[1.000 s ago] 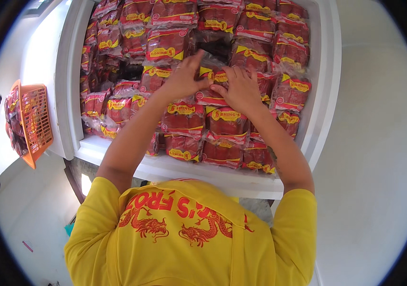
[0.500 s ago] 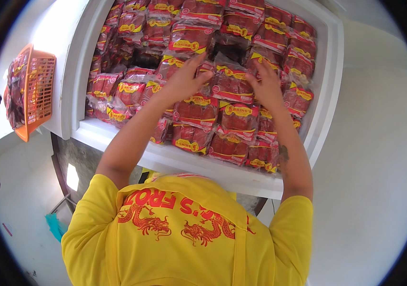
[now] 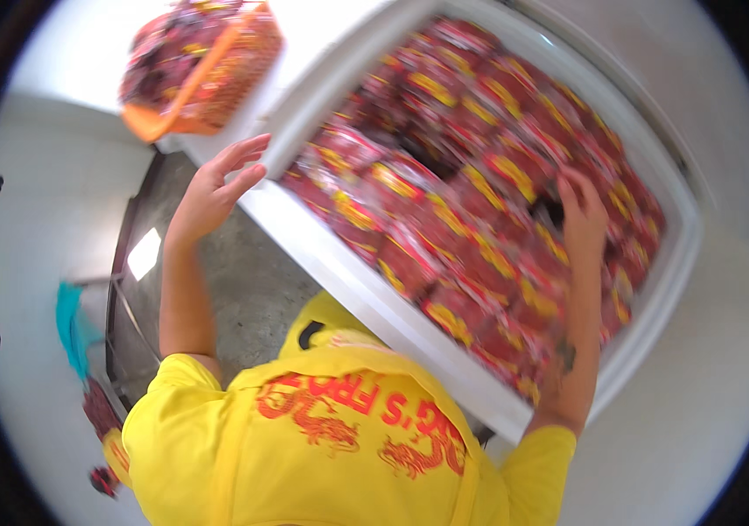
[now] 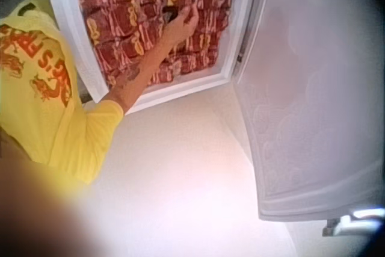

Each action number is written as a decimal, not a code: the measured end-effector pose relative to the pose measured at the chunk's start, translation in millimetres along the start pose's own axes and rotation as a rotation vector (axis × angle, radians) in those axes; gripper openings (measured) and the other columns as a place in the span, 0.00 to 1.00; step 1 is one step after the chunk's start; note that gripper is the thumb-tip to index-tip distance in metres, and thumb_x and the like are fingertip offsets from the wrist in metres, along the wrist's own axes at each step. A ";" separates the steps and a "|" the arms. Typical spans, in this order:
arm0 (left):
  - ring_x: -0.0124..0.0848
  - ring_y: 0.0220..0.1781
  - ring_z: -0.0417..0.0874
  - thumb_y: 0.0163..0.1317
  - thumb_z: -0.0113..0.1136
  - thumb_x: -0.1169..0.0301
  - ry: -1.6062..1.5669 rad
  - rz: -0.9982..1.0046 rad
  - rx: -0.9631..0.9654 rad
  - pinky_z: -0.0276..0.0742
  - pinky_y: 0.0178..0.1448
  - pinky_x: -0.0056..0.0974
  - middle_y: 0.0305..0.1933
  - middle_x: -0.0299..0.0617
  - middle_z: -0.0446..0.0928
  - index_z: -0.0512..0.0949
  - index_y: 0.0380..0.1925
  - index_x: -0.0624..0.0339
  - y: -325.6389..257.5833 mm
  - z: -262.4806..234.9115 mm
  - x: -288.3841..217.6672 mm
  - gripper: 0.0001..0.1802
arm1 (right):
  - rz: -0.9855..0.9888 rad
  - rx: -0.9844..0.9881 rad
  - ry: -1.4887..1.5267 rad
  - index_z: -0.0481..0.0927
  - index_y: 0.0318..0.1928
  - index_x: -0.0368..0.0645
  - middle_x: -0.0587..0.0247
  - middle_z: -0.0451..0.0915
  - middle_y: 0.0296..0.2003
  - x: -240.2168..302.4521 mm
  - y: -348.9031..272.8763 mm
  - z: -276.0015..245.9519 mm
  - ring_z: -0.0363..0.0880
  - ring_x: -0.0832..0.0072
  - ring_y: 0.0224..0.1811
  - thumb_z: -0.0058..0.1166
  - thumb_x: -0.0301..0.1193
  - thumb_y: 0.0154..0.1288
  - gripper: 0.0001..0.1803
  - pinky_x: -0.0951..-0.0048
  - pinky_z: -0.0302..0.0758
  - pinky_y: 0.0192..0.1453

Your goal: The person repeatedly picks up vacuum-sealed packages of frozen meat from a chest freezer and places them into an orange basket. They continue this cycle, occasionally rearranging the packages in the freezer to access more items.

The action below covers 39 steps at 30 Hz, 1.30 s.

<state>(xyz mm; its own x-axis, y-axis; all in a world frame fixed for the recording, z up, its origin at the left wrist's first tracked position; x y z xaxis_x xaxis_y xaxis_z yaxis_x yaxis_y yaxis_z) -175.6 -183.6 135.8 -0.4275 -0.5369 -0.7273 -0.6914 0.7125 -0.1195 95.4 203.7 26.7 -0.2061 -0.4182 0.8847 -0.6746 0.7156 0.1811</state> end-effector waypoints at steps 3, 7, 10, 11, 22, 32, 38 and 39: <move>0.28 0.59 0.75 0.68 0.58 0.64 -0.133 0.043 -0.218 0.69 0.63 0.34 0.56 0.40 0.77 0.73 0.60 0.64 3.5 -88.3 20.6 0.23 | 0.042 0.097 0.111 0.81 0.50 0.39 0.66 0.82 0.45 60.3 37.4 69.4 0.78 0.79 0.47 0.54 0.32 0.70 0.13 0.78 0.72 0.53; 0.27 0.60 0.75 0.67 0.59 0.67 -0.181 0.023 -0.425 0.70 0.63 0.34 0.56 0.40 0.77 0.73 0.58 0.64 42.6 -197.3 79.3 0.21 | -0.140 0.233 0.121 0.80 0.49 0.37 0.65 0.81 0.45 161.1 81.3 168.6 0.78 0.79 0.47 0.53 0.27 0.69 0.11 0.78 0.73 0.52; 0.32 0.56 0.78 0.63 0.62 0.65 -0.030 0.005 -0.517 0.72 0.61 0.35 0.53 0.45 0.79 0.75 0.57 0.62 88.6 -256.5 134.1 0.23 | -0.353 0.340 0.103 0.80 0.48 0.36 0.62 0.81 0.42 241.3 115.1 256.6 0.80 0.75 0.45 0.54 0.27 0.67 0.12 0.75 0.75 0.51; 0.34 0.54 0.80 0.61 0.63 0.64 0.040 -0.028 -0.554 0.73 0.60 0.36 0.51 0.47 0.80 0.76 0.56 0.61 100.8 -272.9 151.5 0.24 | -0.452 0.373 0.121 0.80 0.47 0.35 0.61 0.81 0.42 267.2 124.1 285.7 0.80 0.74 0.45 0.55 0.26 0.65 0.12 0.75 0.75 0.51; 0.33 0.49 0.82 0.63 0.62 0.54 -0.032 -0.305 -0.643 0.75 0.56 0.37 0.49 0.48 0.80 0.73 0.57 0.66 169.3 -411.3 282.6 0.31 | 0.302 0.630 0.562 0.78 0.49 0.33 0.60 0.81 0.41 346.9 256.0 557.8 0.81 0.70 0.41 0.63 0.43 0.61 0.26 0.70 0.77 0.47; 0.42 0.63 0.75 0.48 0.70 0.44 0.291 -0.416 -0.568 0.70 0.65 0.41 0.64 0.58 0.70 0.64 0.65 0.70 228.9 -413.9 268.4 0.52 | 0.009 0.614 0.101 0.80 0.50 0.36 0.52 0.81 0.47 407.8 337.8 613.9 0.82 0.66 0.44 0.73 0.46 0.46 0.34 0.70 0.78 0.50; 0.42 0.62 0.75 0.49 0.75 0.65 -0.315 -0.031 -0.794 0.75 0.61 0.45 0.60 0.52 0.73 0.63 0.63 0.68 200.1 -387.5 248.5 0.44 | -0.306 0.392 0.670 0.65 0.51 0.37 0.52 0.80 0.44 434.7 276.2 583.0 0.81 0.67 0.46 0.73 0.27 0.45 0.35 0.69 0.79 0.52; 0.43 0.62 0.74 0.50 0.74 0.69 -0.546 0.097 -0.800 0.76 0.60 0.45 0.59 0.51 0.73 0.62 0.63 0.67 191.2 -377.9 247.0 0.42 | -0.293 0.345 0.687 0.65 0.52 0.38 0.53 0.80 0.45 432.3 268.8 572.9 0.81 0.68 0.47 0.73 0.26 0.45 0.36 0.69 0.79 0.52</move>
<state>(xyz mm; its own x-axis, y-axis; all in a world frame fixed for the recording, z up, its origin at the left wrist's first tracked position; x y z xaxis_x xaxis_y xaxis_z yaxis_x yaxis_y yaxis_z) -633.4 -350.8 188.7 -0.3141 -0.0653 -0.9471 -0.9451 0.1164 0.3054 -581.1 -105.3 211.8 0.4163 -0.0455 0.9081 -0.8367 0.3716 0.4022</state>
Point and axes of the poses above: each hand's wrist, its own y-axis towards the middle knuckle, its own z-axis out of the palm, x = y × z, the point moved 6 cm from there along y, towards the middle knuckle
